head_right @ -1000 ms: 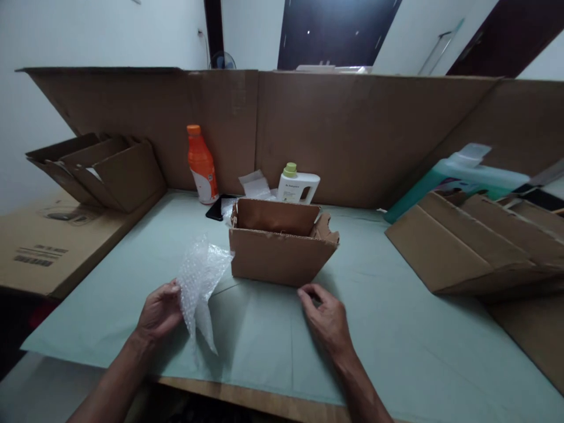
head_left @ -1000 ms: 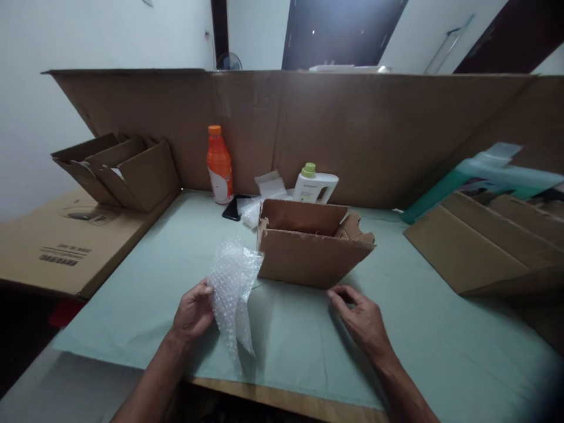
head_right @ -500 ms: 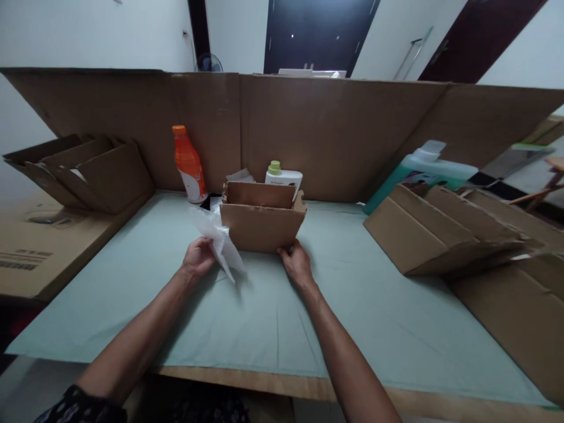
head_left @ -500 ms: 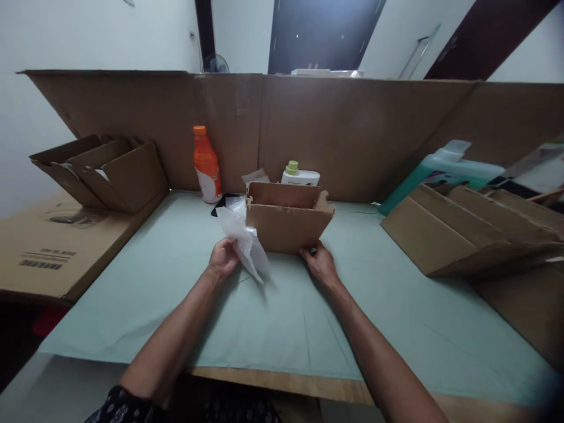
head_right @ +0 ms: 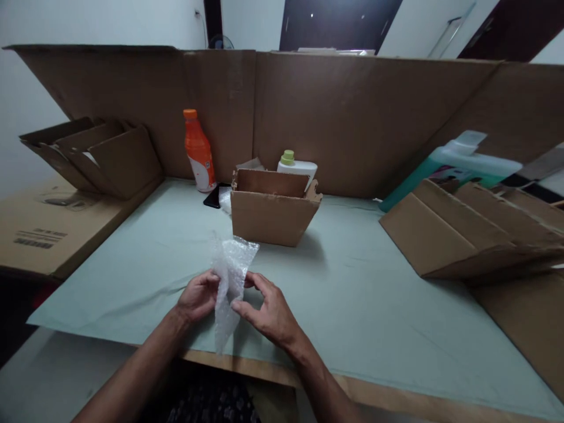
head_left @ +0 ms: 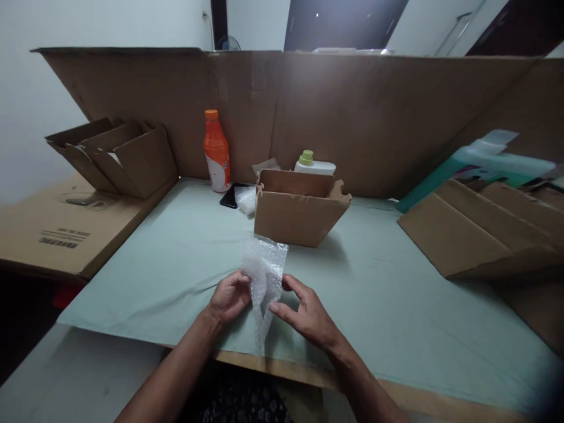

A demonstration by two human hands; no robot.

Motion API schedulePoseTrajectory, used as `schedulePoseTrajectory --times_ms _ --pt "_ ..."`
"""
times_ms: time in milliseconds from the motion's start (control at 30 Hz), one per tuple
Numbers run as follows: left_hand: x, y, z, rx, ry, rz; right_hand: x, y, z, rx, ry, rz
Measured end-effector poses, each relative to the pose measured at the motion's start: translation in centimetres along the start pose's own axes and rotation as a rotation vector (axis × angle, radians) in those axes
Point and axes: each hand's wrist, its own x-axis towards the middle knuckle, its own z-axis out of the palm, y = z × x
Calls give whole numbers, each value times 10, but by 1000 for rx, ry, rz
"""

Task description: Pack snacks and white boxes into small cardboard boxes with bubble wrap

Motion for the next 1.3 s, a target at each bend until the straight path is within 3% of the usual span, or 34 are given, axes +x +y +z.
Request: schedulePoseTrajectory --times_ms 200,333,500,567,633,733,900,1067,1200,1300 --pt "-8 -6 2 -26 -40 -16 -5 -12 -1 150 54 51" --pt "-10 -9 6 -65 -84 -90 -8 -13 11 73 162 65" --pt "-30 10 5 -151 -54 -79 -11 -11 10 -124 354 54" --pt "-39 17 0 -70 -61 -33 -11 -5 8 -204 318 79" --pt "-43 19 -4 110 -45 24 -11 1 11 -218 201 82" --pt "-37 15 -8 429 103 136 -12 7 15 -143 111 88" --pt "-17 14 -9 668 207 291 -20 22 2 -129 303 195" --pt "-11 19 -12 653 311 382 -41 57 -23 -426 424 301" --pt "-11 24 -10 738 322 506 -50 67 -37 -735 545 152" --pt "-7 18 0 958 174 565 -30 58 -28 -824 406 -50"
